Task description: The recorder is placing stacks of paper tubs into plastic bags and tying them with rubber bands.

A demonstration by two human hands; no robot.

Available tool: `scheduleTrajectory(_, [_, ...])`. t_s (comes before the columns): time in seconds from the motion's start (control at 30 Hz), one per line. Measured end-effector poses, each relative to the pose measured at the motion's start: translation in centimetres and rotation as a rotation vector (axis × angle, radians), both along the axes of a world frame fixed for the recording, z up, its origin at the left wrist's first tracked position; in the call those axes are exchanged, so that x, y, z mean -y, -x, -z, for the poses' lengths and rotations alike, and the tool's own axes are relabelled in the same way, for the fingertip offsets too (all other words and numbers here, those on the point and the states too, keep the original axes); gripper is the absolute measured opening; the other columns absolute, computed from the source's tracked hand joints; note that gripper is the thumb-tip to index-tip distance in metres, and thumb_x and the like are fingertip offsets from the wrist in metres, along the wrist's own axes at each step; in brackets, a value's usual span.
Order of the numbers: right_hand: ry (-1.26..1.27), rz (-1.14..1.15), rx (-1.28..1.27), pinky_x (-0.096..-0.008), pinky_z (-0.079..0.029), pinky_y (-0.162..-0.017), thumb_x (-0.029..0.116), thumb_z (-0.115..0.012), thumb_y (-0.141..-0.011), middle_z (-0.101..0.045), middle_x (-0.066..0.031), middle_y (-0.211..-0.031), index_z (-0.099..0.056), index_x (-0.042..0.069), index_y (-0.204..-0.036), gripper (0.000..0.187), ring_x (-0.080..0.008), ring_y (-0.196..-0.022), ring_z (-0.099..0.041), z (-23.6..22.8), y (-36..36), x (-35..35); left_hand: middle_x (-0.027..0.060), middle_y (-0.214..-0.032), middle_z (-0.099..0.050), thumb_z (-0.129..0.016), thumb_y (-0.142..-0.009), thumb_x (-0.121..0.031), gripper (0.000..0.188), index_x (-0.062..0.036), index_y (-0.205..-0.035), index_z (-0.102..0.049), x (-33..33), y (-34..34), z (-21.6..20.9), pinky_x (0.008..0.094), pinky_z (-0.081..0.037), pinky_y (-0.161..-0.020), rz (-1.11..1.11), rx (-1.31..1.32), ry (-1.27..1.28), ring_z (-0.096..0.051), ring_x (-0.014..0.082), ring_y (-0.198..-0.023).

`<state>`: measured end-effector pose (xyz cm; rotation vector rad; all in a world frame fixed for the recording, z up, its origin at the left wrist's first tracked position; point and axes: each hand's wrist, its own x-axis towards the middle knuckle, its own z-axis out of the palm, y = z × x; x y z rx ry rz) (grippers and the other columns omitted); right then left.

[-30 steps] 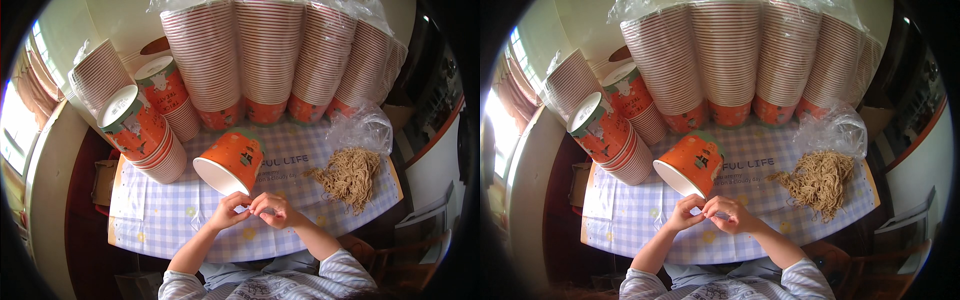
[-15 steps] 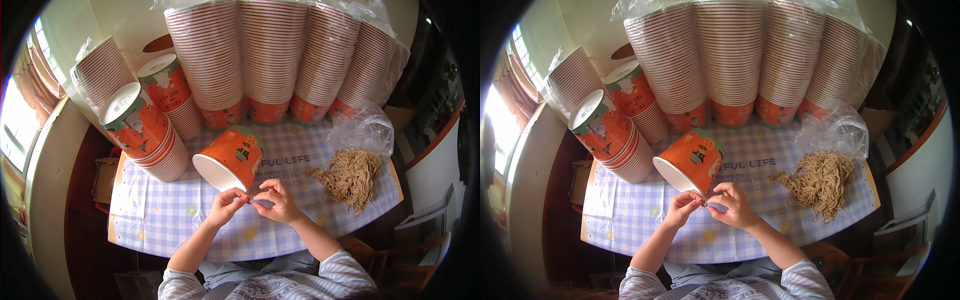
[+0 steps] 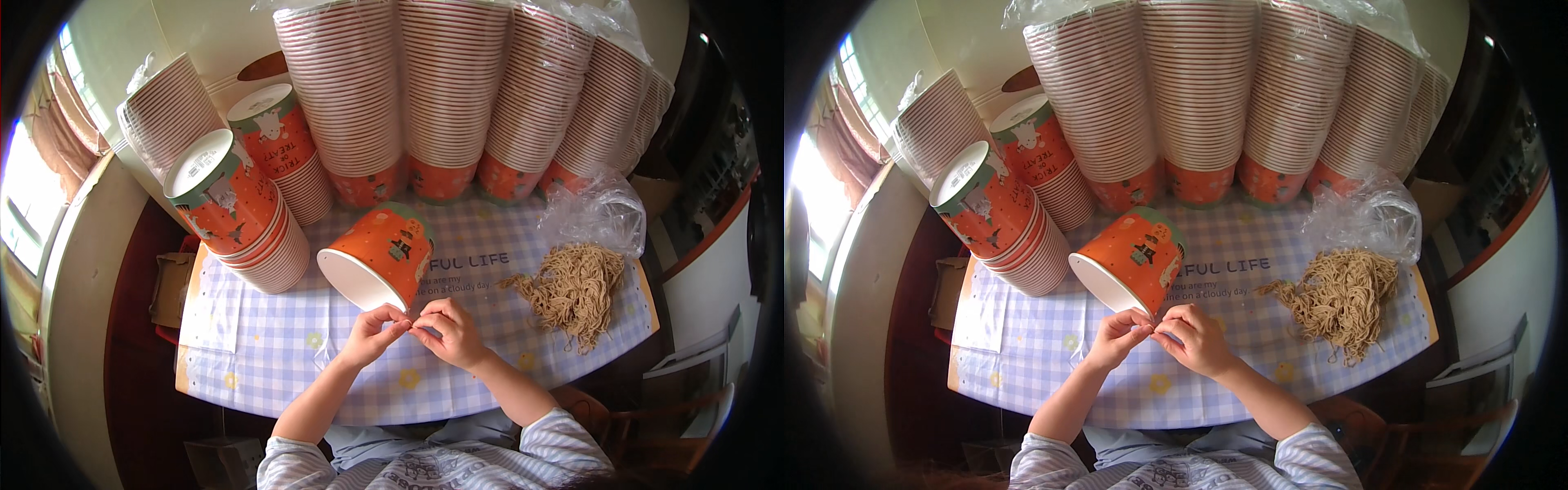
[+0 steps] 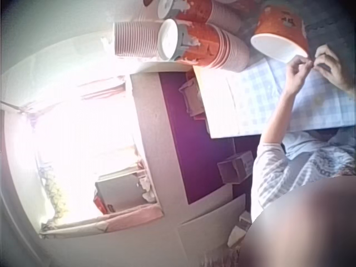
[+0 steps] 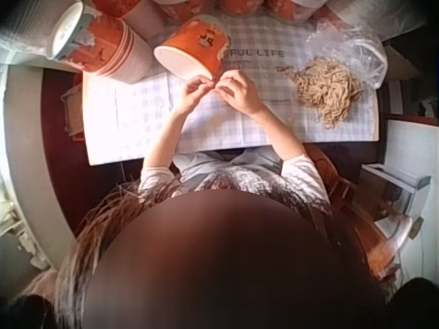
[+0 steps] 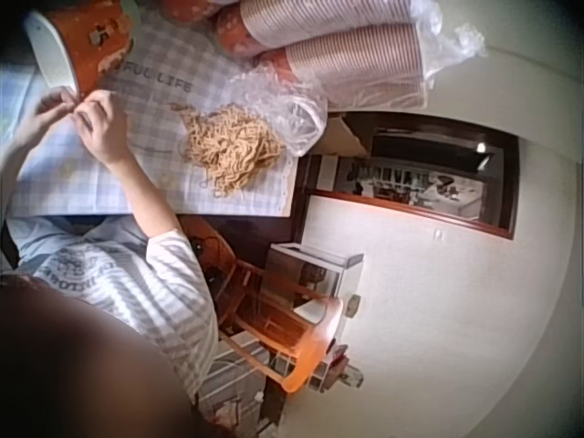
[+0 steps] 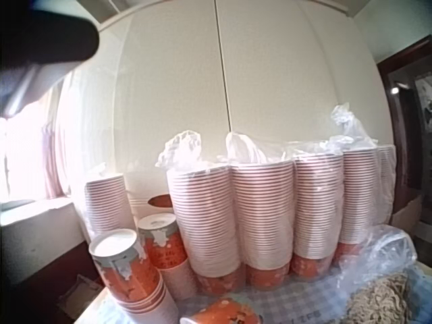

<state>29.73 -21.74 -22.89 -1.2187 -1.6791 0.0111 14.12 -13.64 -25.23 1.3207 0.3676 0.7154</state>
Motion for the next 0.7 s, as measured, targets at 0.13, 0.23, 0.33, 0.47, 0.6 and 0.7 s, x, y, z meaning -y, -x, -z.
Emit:
scheduleTrajectory(0.13, [-0.020, -0.011, 0.005, -0.0258, -0.044, -0.051, 0.011, -0.070, -0.067, -0.052, 0.0001, -0.081, -0.058, 0.012, -0.076, 0.015, -0.0143, -0.065, -0.053, -0.1, -0.1, 0.0, 0.0026, -0.083, -0.058, -0.056, -0.082, -0.005, 0.005, -0.0010, -0.083, -0.056, -0.1, 0.0, 0.0, 0.0225, -0.042, -0.074, -0.010, -0.029, -0.051, -0.053, 0.0087, -0.080])
scheduleTrajectory(0.23, [-0.040, -0.020, 0.016, -0.0252, -0.043, -0.050, 0.010, -0.069, -0.067, -0.052, 0.0006, -0.081, -0.058, 0.013, -0.076, 0.014, -0.0137, -0.064, -0.052, -0.3, 0.0, 0.2, 0.0040, -0.083, -0.059, -0.055, -0.083, -0.006, 0.005, -0.0007, -0.084, -0.055, -0.2, 0.1, -0.3, 0.0238, -0.043, -0.074, -0.002, -0.015, 0.035, -0.054, 0.0101, -0.080])
scheduleTrajectory(0.33, [-0.051, -0.038, 0.036, -0.0247, -0.043, -0.050, 0.011, -0.069, -0.067, -0.052, 0.0010, -0.083, -0.059, 0.014, -0.075, 0.013, -0.0135, -0.064, -0.051, -0.2, 0.0, 0.3, 0.0053, -0.083, -0.059, -0.053, -0.084, -0.006, 0.005, -0.0005, -0.085, -0.054, -0.4, 0.0, -1.0, 0.0257, -0.044, -0.075, 0.011, 0.031, 0.130, -0.056, 0.0121, -0.080])
scheduleTrajectory(0.47, [-0.008, -0.098, 0.131, -0.0249, -0.043, -0.052, 0.014, -0.070, -0.067, -0.053, 0.0008, -0.087, -0.060, 0.015, -0.074, 0.012, -0.0143, -0.067, -0.051, -0.6, 0.3, 0.5, 0.0054, -0.082, -0.059, -0.054, -0.083, -0.005, 0.004, -0.0013, -0.084, -0.053, -0.8, 0.2, -1.1, 0.0272, -0.045, -0.074, -0.007, 0.061, 0.163, -0.057, 0.0138, -0.080])
scheduleTrajectory(0.6, [-0.053, -0.112, 0.238, -0.0237, -0.041, -0.050, 0.017, -0.072, -0.064, -0.053, 0.0001, -0.087, -0.060, 0.015, -0.070, 0.014, -0.0140, -0.066, -0.049, 0.1, 0.7, 0.3, 0.0043, -0.082, -0.059, -0.058, -0.080, -0.004, 0.006, -0.0017, -0.083, -0.053, -1.0, 0.5, -0.9, 0.0259, -0.045, -0.073, -0.007, 0.043, 0.124, -0.056, 0.0127, -0.081])
scheduleTrajectory(0.7, [-0.038, -0.135, 0.080, -0.0259, -0.043, -0.054, 0.017, -0.072, -0.066, -0.053, -0.0020, -0.088, -0.057, 0.013, -0.076, 0.019, -0.0171, -0.069, -0.051, 0.4, 0.6, 0.3, 0.0030, -0.081, -0.058, -0.061, -0.077, -0.002, 0.010, -0.0022, -0.083, -0.053, -0.9, 0.4, -0.9, 0.0246, -0.045, -0.073, -0.053, -0.054, -0.053, -0.056, 0.0113, -0.081])
